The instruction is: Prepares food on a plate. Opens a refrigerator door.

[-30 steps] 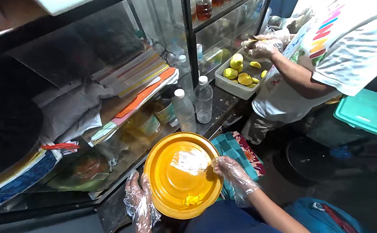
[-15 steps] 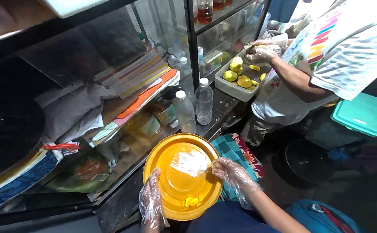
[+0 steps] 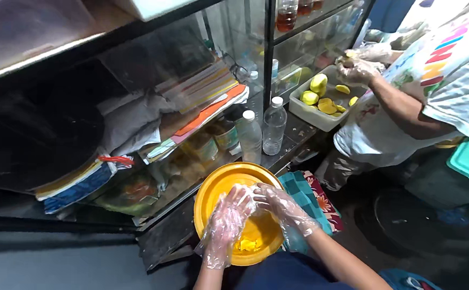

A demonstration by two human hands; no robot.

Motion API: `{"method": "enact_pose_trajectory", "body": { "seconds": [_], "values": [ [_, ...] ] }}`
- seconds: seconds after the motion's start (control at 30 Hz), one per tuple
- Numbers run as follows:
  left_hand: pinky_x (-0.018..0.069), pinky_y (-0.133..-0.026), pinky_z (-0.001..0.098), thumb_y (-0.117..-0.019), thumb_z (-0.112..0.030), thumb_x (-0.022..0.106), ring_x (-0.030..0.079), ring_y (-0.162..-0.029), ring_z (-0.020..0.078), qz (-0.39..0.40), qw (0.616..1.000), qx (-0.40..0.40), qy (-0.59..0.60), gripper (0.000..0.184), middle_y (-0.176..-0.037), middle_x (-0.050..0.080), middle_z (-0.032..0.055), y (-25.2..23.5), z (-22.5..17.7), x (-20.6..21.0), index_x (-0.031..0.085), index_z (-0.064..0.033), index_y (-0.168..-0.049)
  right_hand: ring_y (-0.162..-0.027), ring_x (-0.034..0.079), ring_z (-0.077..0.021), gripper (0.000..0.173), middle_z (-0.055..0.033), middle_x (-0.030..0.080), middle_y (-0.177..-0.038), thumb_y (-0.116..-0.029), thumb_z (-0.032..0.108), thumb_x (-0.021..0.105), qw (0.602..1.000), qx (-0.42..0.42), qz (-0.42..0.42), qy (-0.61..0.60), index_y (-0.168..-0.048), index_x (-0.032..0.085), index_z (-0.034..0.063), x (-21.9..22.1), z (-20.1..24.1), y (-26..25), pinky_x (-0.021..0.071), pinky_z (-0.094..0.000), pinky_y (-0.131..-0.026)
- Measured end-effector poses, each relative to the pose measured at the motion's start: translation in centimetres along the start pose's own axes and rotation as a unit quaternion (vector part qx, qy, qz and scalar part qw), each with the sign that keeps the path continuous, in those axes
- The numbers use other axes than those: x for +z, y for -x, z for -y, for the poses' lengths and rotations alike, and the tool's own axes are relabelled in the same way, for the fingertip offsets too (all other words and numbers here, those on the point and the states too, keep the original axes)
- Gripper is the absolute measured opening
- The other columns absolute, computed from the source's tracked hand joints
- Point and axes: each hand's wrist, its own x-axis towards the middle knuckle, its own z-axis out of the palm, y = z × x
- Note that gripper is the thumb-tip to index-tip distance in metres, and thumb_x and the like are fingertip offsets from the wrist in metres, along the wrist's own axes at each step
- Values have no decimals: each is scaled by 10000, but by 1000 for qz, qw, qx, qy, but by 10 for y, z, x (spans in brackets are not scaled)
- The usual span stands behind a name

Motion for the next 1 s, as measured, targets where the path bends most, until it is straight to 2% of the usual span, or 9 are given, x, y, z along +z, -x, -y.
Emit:
{"method": "enact_pose_trajectory", "body": {
  "seconds": [0.13, 0.23, 0.3, 0.37, 0.47, 0.7, 0.83, 0.9, 1.0],
  "values": [
    [557, -970, 448, -1098, -351, 185, 626, -1229, 303, 57, 998, -33, -11, 542, -1387, 598, 153, 2, 5, 1, 386, -38, -1493, -1095, 644, -113, 495, -166, 628, -1304, -1044, 243, 551, 990, -65, 5, 128, -1444, 495, -43, 10, 8, -10, 536, -281, -958],
    [555, -971, 457, -1091, -359, 251, 629, -1218, 302, 87, 994, -62, -5, 540, -1366, 609, 156, 3, 10, 1, 402, -21, -1484, -1038, 674, -157, 480, -181, 648, -1232, -1032, 286, 564, 967, -128, -6, 219, -1382, 558, -43, 13, 2, -14, 572, -316, -915],
    [564, -945, 424, -1069, -368, 275, 646, -1186, 265, 90, 992, -83, -22, 550, -1338, 631, 130, 5, 12, 4, 392, -34, -1491, -1055, 664, -180, 394, -190, 675, -1174, -1042, 261, 540, 938, -190, -23, 290, -1242, 649, -61, 16, 1, -11, 533, -329, -964],
    [562, -941, 425, -1073, -394, 189, 656, -1159, 262, 76, 991, -106, -26, 582, -1314, 642, 130, 8, 14, 9, 398, -33, -1479, -979, 694, -170, 318, -158, 722, -1034, -1041, 211, 530, 904, -250, -55, 343, -1063, 708, -52, 18, -4, -10, 545, -326, -928],
    [547, -963, 429, -1068, -460, 118, 640, -1192, 272, 92, 988, -114, -41, 662, -1366, 613, 139, 12, 17, 10, 347, -31, -1517, -888, 709, -213, 286, -177, 727, -924, -1011, 153, 551, 875, -288, -105, 375, -952, 720, -70, 14, -9, -12, 562, -355, -867],
    [526, -997, 474, -975, -683, 376, 540, -1340, 325, 140, 983, -114, -20, 879, -1530, 466, 166, 20, 16, 13, 204, -89, -1600, -803, 683, -223, 332, -188, 691, -848, -1046, 188, 498, 874, -218, -115, 418, -1009, 675, -90, 12, 6, -12, 552, -371, -778],
    [529, -968, 537, -999, -701, 163, 526, -1342, 374, 124, 986, -112, 9, 836, -1525, 465, 171, 22, 10, 14, 195, -131, -1611, -784, 604, -89, 348, -100, 639, -894, -1072, 224, 466, 934, -171, -103, 296, -1097, 632, -81, 2, 14, -20, 529, -273, -766],
    [539, -946, 555, -988, -732, 120, 532, -1338, 385, 92, 990, -100, 31, 861, -1527, 471, 166, 20, 6, 14, 217, -147, -1612, -762, 609, -100, 431, -91, 624, -915, -1088, 304, 404, 941, -153, -80, 292, -1203, 593, -65, -11, 14, -25, 550, -283, -729],
    [549, -920, 565, -966, -763, 88, 540, -1330, 386, 44, 994, -83, 56, 882, -1532, 470, 155, 17, 1, 15, 225, -180, -1614, -863, 638, -154, 494, -137, 649, -1042, -1095, 340, 353, 940, -65, 19, 334, -1287, 572, -60, -16, 17, -15, 554, -334, -803]
  ]
}}
